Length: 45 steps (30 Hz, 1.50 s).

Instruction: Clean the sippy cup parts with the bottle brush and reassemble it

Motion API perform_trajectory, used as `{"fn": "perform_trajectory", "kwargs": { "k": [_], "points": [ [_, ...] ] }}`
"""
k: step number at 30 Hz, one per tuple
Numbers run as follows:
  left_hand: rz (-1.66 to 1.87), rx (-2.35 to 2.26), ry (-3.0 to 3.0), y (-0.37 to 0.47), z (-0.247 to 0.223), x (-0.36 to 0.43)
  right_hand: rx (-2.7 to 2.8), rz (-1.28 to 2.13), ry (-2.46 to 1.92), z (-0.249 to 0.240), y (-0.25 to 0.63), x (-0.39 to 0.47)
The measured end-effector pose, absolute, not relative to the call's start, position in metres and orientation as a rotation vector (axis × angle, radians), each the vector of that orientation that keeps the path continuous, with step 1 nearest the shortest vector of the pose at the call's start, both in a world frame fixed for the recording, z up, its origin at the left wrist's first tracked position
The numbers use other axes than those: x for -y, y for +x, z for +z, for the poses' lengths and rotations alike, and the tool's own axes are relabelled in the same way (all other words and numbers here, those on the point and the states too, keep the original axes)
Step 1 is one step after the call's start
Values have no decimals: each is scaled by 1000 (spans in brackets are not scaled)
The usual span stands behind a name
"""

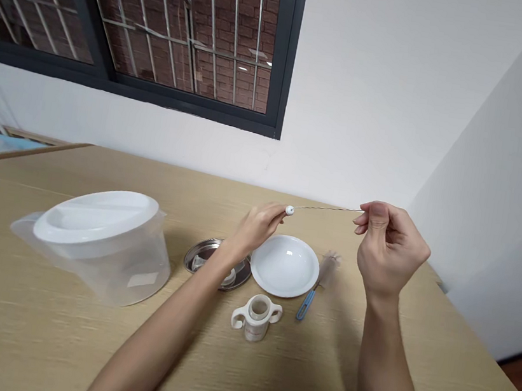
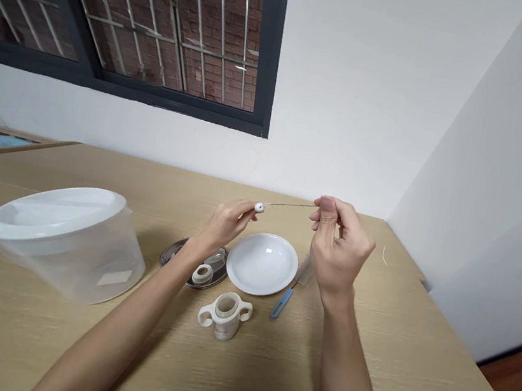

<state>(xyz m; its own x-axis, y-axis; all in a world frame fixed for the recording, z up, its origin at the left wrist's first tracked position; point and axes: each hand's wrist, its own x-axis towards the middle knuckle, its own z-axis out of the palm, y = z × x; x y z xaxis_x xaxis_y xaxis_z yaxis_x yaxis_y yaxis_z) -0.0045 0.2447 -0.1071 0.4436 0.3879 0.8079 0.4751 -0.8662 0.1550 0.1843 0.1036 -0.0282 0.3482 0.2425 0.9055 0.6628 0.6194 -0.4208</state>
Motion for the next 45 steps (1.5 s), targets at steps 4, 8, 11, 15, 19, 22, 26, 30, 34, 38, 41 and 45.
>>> {"fn": "perform_trajectory", "kwargs": {
  "k": [4, 8, 11, 15, 19, 22, 26, 30, 34, 38, 41, 45],
  "points": [
    [-1430, 747, -2577, -3, -107, -245, 1224, -319, -935, -28, 186, -104],
    [-1434, 743, -2565, -2, -107, -244, 1255, -322, -977, -30, 189, -105],
    [-1435, 729, -2565, 0, -106, -241, 1302, -328, -975, -33, 189, -106],
    [-1409, 684, -2594, 4, -103, -233, 1447, -288, -946, -39, 183, -112],
    [-1412, 664, -2629, 7, -100, -225, 1539, -251, -924, -47, 174, -124],
    [-1464, 613, -2615, 10, -98, -218, 1613, -238, -959, -55, 169, -137],
    [-1514, 548, -2564, 14, -93, -209, 1675, -255, -963, -63, 167, -149],
    [-1481, 606, -2573, 12, -92, -210, 1684, -354, -959, -57, 171, -144],
    [-1445, 641, -2629, 11, -98, -218, 1617, -448, -972, -46, 179, -131],
    [-1435, 653, -2649, 12, -104, -226, 1589, -479, -972, -42, 183, -123],
    [-1424, 659, -2641, 9, -107, -232, 1539, -500, -986, -43, 183, -121],
    [-1400, 777, -2630, 1, -109, -243, 1435, -481, -991, -36, 185, -108]
  ]
}}
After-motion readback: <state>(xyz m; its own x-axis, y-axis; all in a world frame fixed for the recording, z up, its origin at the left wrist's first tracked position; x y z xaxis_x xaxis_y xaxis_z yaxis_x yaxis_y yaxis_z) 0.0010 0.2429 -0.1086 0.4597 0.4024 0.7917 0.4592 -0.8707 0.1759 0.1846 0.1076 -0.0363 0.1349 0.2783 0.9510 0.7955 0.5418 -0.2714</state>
